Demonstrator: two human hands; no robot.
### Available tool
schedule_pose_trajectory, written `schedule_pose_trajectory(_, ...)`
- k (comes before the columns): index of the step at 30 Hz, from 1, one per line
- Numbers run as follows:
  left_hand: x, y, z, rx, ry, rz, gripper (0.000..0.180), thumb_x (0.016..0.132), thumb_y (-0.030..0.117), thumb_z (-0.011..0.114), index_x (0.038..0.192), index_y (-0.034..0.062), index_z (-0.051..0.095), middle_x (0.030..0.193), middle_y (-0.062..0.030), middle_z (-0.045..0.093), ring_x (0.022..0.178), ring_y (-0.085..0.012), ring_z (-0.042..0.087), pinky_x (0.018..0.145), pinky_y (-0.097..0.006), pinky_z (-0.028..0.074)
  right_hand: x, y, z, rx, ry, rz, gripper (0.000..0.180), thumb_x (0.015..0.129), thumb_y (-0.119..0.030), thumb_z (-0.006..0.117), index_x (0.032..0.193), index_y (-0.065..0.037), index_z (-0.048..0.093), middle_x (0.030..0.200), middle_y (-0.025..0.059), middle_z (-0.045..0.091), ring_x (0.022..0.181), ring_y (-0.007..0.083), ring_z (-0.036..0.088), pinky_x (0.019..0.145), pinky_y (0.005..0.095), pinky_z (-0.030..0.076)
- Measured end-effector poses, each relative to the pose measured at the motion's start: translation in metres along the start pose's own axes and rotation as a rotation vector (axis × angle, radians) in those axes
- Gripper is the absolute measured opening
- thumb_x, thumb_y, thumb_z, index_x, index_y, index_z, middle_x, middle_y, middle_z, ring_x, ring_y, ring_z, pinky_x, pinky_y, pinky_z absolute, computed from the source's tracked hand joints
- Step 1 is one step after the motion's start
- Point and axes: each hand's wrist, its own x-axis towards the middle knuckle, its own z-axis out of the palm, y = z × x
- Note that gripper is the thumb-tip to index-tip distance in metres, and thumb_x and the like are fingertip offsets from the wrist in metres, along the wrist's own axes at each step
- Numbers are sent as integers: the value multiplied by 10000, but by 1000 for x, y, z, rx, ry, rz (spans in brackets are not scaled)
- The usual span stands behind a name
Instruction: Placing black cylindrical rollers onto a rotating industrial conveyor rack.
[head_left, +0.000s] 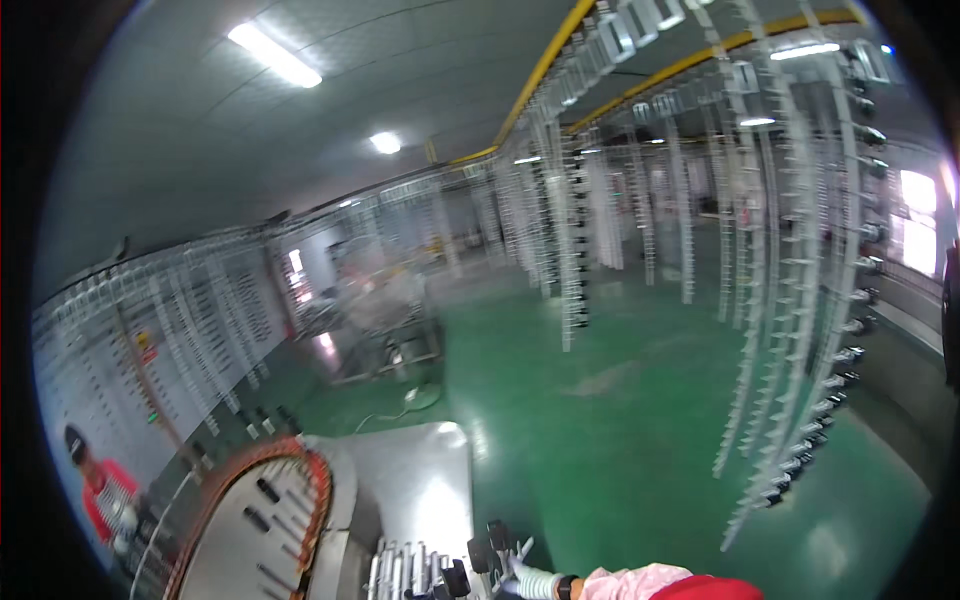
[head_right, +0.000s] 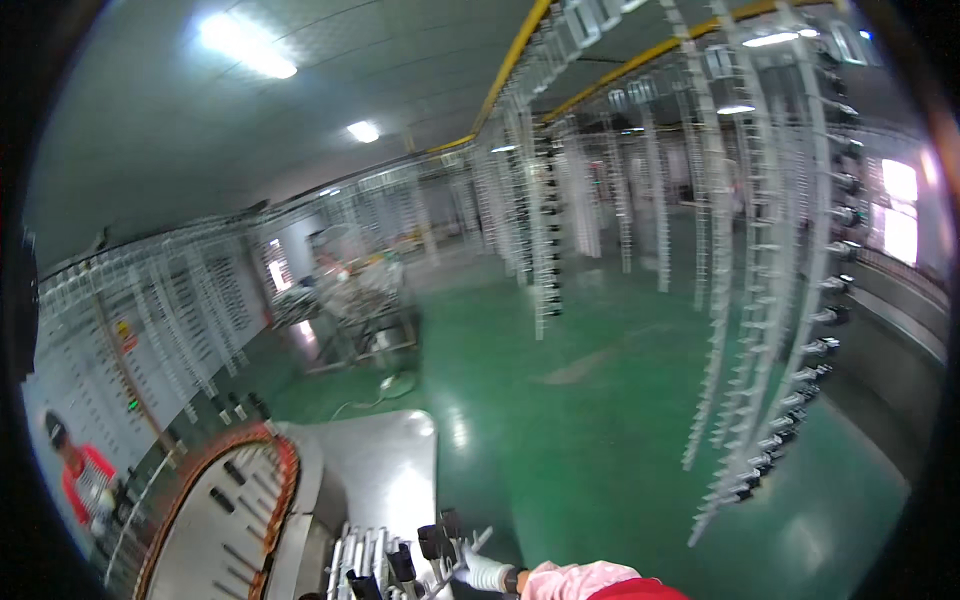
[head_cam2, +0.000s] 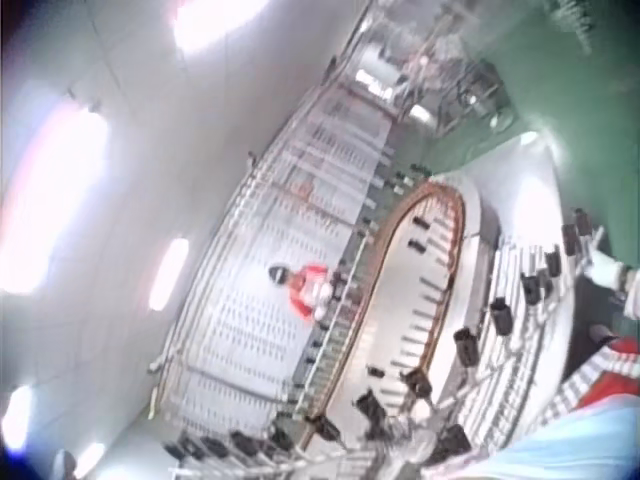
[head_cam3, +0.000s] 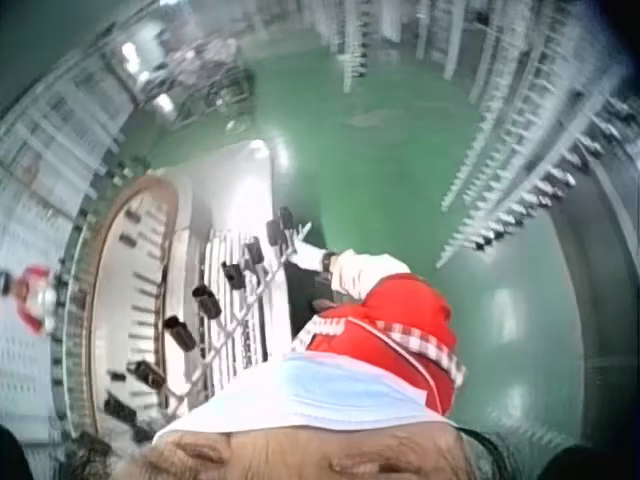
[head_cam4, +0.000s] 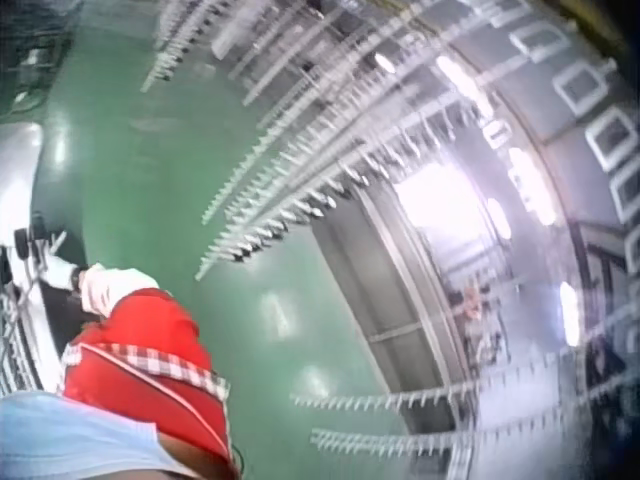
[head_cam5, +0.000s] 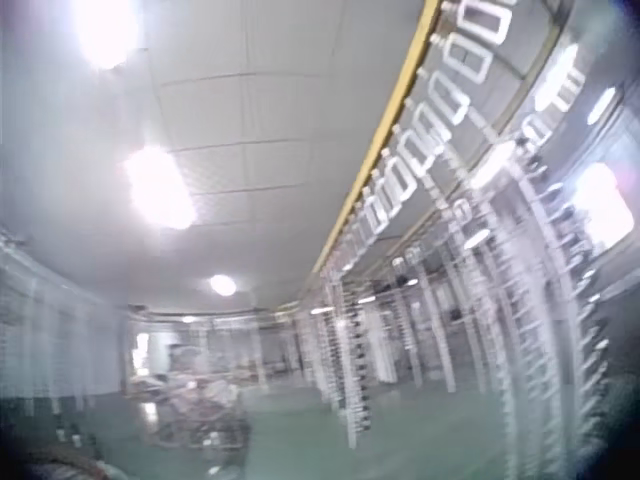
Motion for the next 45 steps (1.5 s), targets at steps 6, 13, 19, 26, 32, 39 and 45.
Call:
schedule_pose_trajectory(6,-26,67,68,-265,-419,78,451,908,424,436,957,-4,567,755,-78,563,633,-167,490,553,-298,405,-208,-155,-101,-66,215,145,471,875,-296,510,1260,-33,447,1241,208,500,1164,328,465,988,381,365)
schedule_pose_trajectory(13,-112,118,166,-435,-753,75,644,874,599,399,937,-16,582,741,-66,549,594,-146,447,520,-262,360,-294,-171,-297,-571,1329,214,546,765,-260,623,1228,-30,445,1205,197,515,1104,350,499,946,403,399)
schedule_pose_trajectory(19,-184,128,275,-375,-1109,32,444,902,455,461,930,27,577,640,-2,449,537,-99,403,449,-241,312,-315,-180,-411,-139,1368,-75,436,787,-134,604,1184,-7,476,1086,189,572,1001,328,557,883,382,436)
schedule_pose_trajectory(26,-299,201,430,-461,-1278,-133,195,884,218,529,948,38,574,671,-6,528,509,-81,431,441,-225,354,-327,-236,-433,-760,1650,-341,312,808,-60,582,1113,2,552,1098,172,571,1015,342,538,903,407,426)
schedule_pose_trajectory(32,-384,237,587,-500,-1548,76,152,864,198,549,955,84,589,798,-46,630,588,-108,494,485,-268,406,-309,-203,-445,-691,1245,-220,394,768,-108,630,1142,-31,534,1133,173,555,1035,342,536,879,385,443)
schedule_pose_trajectory(39,-470,348,758,-646,-1684,165,327,851,353,584,918,35,550,667,-51,590,413,-129,501,354,-280,404,-279,-177,-476,-728,1402,-88,464,762,-121,641,1190,-20,493,1175,181,524,1059,343,519,892,381,432)
schedule_pose_trajectory(45,-492,442,811,-888,-1657,266,271,884,313,544,915,44,546,579,-62,537,402,-141,487,361,-298,357,-233,-139,-512,-768,1557,51,578,751,-130,658,1257,4,414,1226,214,470,1112,364,473,940,396,398)
